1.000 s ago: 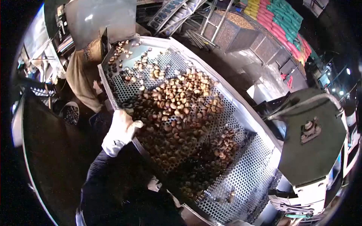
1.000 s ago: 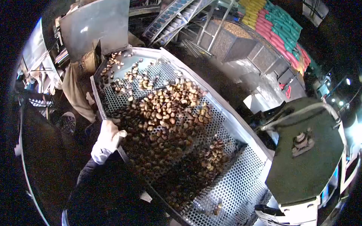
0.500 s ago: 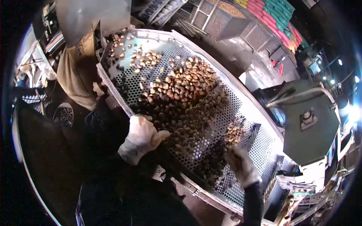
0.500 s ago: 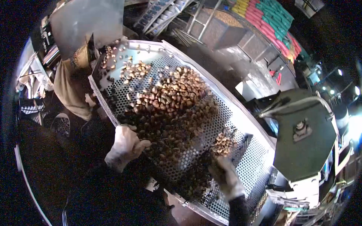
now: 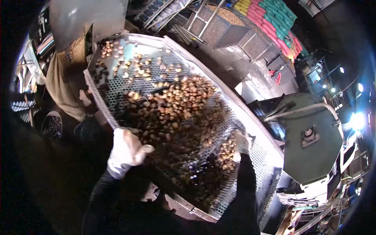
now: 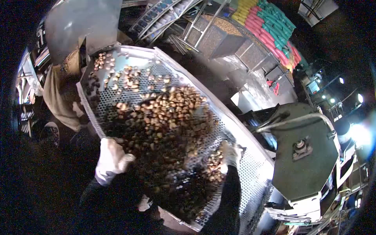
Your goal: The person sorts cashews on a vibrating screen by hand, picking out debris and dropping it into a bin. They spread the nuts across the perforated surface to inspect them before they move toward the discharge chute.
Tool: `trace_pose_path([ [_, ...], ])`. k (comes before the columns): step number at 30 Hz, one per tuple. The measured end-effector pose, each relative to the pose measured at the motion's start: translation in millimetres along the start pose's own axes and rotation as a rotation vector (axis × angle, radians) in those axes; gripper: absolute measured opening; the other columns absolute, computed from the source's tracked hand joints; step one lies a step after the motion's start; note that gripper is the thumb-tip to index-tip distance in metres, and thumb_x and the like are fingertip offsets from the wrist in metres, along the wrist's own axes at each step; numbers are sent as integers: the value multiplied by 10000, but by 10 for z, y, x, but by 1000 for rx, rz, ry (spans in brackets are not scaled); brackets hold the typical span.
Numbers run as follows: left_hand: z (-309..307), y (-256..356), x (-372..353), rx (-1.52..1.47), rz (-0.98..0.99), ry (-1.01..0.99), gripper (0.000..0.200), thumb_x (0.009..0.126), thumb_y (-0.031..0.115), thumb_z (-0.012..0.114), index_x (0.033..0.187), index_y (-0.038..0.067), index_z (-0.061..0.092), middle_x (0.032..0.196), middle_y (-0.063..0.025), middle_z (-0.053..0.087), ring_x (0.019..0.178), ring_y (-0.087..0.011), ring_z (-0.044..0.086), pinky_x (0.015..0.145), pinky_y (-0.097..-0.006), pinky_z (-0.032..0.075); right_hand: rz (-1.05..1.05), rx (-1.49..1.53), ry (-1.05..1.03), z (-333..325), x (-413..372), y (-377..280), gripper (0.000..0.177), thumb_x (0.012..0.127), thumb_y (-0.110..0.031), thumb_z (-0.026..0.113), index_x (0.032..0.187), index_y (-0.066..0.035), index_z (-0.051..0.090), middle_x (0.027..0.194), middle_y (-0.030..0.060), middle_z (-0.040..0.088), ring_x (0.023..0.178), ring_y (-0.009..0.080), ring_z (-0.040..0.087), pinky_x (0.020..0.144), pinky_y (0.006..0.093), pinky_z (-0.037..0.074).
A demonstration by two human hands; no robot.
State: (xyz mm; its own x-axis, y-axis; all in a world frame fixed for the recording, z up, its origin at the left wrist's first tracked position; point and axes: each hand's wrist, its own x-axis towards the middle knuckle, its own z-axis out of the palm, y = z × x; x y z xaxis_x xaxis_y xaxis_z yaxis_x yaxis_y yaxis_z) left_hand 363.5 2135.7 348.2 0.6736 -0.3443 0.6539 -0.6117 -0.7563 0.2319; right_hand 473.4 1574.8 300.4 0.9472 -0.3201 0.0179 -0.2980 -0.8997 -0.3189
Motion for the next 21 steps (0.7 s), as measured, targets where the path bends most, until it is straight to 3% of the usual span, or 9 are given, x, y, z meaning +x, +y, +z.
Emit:
trace_pose_path([
  [4,31,217,-69,-25,57,-92,523,862,428,854,560,154,526,618,-43,521,648,-334,580,732,-511,470,-18,-31,-69,185,-226,-290,268,1186,-329,526,1246,-81,606,884,5,648,592,118,595,462,292,477],
  [5,76,156,-1,-34,44,143,521,837,442,868,568,151,531,622,-43,515,641,-334,568,739,-509,476,-41,-13,-97,216,-386,-298,273,1186,-334,524,1247,-82,609,890,8,650,601,122,596,471,296,481],
  [6,164,-104,-131,-8,17,53,500,820,431,874,570,166,531,619,-35,493,627,-322,561,742,-499,490,-67,6,-108,241,-590,-287,278,1185,-339,522,1248,-84,612,896,10,652,609,126,597,480,300,485],
  [10,108,224,2,-83,125,95,488,823,438,857,577,169,533,605,-19,450,586,-297,533,713,-489,498,-110,114,-242,220,-1675,-225,298,1185,-359,515,1251,-89,623,918,22,661,643,141,602,517,317,501],
  [12,121,-29,-108,13,-11,65,552,903,484,833,579,173,512,613,-2,457,664,-292,570,766,-493,524,-110,169,-336,259,-2061,-216,309,1184,-369,511,1253,-92,629,930,27,665,660,149,604,535,325,509],
  [14,203,-137,-319,-19,-128,-248,570,942,500,807,586,173,506,613,-4,460,701,-292,580,851,-500,528,-82,215,-425,318,-2317,-240,319,1184,-379,508,1255,-95,635,941,33,670,677,156,606,554,333,517],
  [16,140,259,-79,43,50,-31,546,912,453,842,595,178,492,606,-2,439,670,-285,556,818,-489,537,-12,298,-520,314,-2437,-296,330,1183,-389,504,1257,-98,641,952,38,674,694,164,609,572,341,524],
  [18,112,72,-55,-122,-59,98,504,819,343,919,613,185,487,613,-2,409,658,-284,530,843,-500,547,102,414,-622,271,-2496,-315,341,1183,-399,500,1258,-101,646,964,44,678,711,172,611,590,349,532],
  [21,77,135,-62,-16,59,-10,500,824,312,921,616,173,488,619,-7,424,654,-287,532,815,-502,547,369,687,-775,135,-2548,-303,357,1182,-414,495,1261,-105,655,981,52,685,737,183,614,618,361,544],
])
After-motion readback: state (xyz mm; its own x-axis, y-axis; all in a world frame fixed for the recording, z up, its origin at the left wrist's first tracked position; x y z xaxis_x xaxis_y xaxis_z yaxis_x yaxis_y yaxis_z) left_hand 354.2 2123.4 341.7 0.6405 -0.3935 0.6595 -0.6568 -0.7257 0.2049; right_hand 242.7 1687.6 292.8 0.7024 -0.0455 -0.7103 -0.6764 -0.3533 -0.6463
